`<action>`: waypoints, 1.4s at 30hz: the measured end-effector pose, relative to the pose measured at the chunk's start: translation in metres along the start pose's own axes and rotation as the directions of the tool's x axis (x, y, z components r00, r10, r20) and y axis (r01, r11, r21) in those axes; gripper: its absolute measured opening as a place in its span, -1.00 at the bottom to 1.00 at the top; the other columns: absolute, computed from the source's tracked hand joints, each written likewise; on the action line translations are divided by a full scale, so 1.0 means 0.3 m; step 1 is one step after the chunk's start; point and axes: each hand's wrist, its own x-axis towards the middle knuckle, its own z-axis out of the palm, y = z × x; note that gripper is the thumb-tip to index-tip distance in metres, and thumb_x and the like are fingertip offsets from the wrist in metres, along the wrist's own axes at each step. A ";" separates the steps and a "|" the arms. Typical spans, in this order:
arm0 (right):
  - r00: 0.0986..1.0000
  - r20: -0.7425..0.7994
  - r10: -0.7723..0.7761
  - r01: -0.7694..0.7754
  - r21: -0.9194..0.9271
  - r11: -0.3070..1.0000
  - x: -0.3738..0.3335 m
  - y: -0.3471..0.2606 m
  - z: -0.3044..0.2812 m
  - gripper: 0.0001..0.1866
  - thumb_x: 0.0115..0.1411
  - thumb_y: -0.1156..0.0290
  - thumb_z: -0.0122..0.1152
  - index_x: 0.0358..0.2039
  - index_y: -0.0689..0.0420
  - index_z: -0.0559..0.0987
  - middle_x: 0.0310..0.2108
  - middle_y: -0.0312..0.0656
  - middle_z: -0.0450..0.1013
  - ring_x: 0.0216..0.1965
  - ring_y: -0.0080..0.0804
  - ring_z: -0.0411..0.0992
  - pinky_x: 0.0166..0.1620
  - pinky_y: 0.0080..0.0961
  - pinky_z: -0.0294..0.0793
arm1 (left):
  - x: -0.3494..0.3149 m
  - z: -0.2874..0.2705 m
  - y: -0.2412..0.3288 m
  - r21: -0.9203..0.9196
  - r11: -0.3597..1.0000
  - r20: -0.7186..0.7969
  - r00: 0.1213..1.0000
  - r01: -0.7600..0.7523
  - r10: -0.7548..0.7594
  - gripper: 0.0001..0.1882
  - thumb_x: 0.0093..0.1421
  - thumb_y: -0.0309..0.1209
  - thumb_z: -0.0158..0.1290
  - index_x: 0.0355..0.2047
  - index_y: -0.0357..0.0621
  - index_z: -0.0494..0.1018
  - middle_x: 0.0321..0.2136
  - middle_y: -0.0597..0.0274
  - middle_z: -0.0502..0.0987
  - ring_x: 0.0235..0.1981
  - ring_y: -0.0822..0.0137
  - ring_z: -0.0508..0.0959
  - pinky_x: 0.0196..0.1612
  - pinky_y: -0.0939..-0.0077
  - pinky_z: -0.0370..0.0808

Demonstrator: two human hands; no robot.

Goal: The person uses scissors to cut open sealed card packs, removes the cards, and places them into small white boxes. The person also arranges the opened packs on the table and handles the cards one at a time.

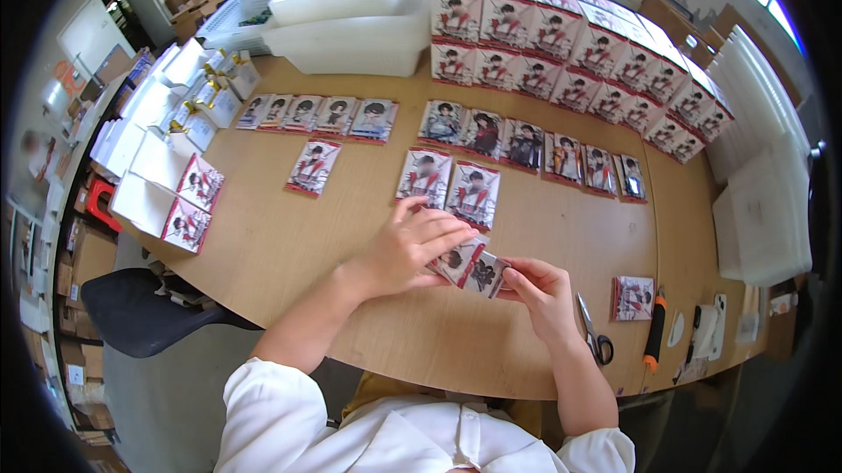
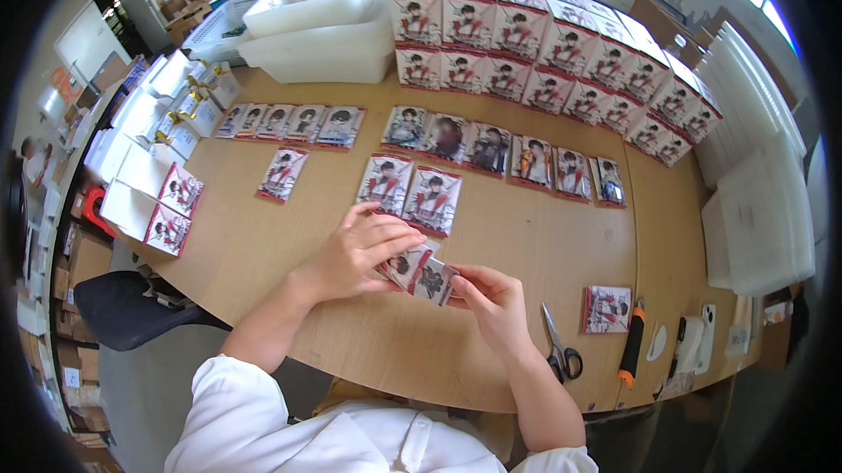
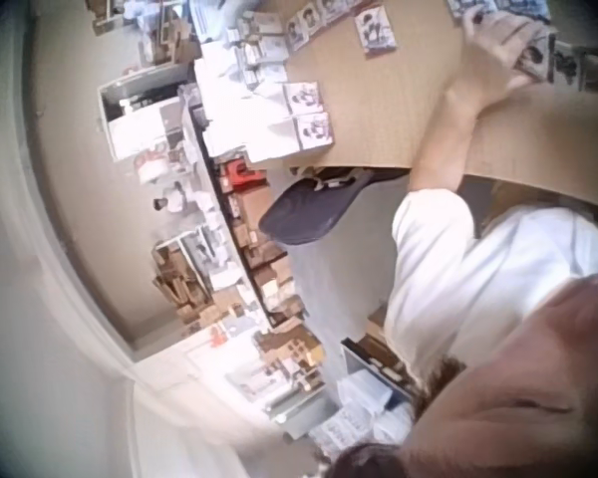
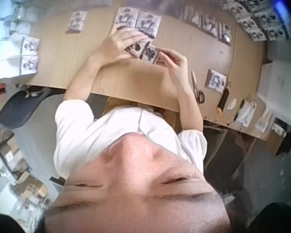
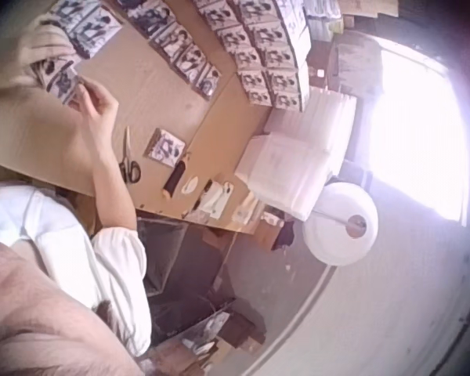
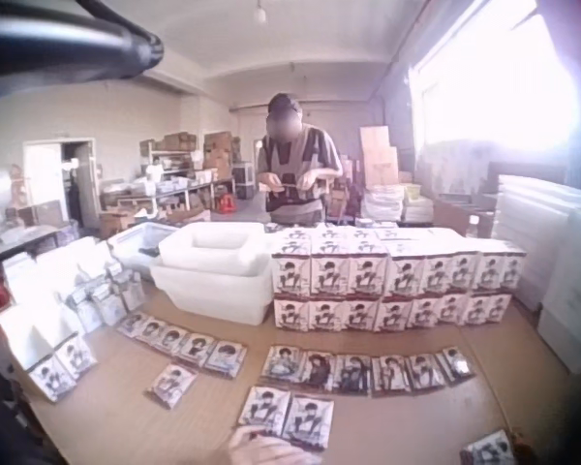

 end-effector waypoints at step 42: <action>0.995 -0.100 -0.002 -0.001 -0.037 0.999 0.010 0.002 -0.002 -0.79 0.24 0.52 0.12 -0.17 0.37 0.56 -0.28 -0.09 0.56 -0.30 -0.45 0.55 -0.27 -0.51 0.63 | -0.039 0.017 -0.049 -0.127 0.992 -0.008 1.000 0.023 -0.024 -0.15 -0.25 -0.23 0.37 0.12 -0.12 0.36 -0.05 0.18 0.41 -0.01 0.19 0.42 0.17 0.09 0.24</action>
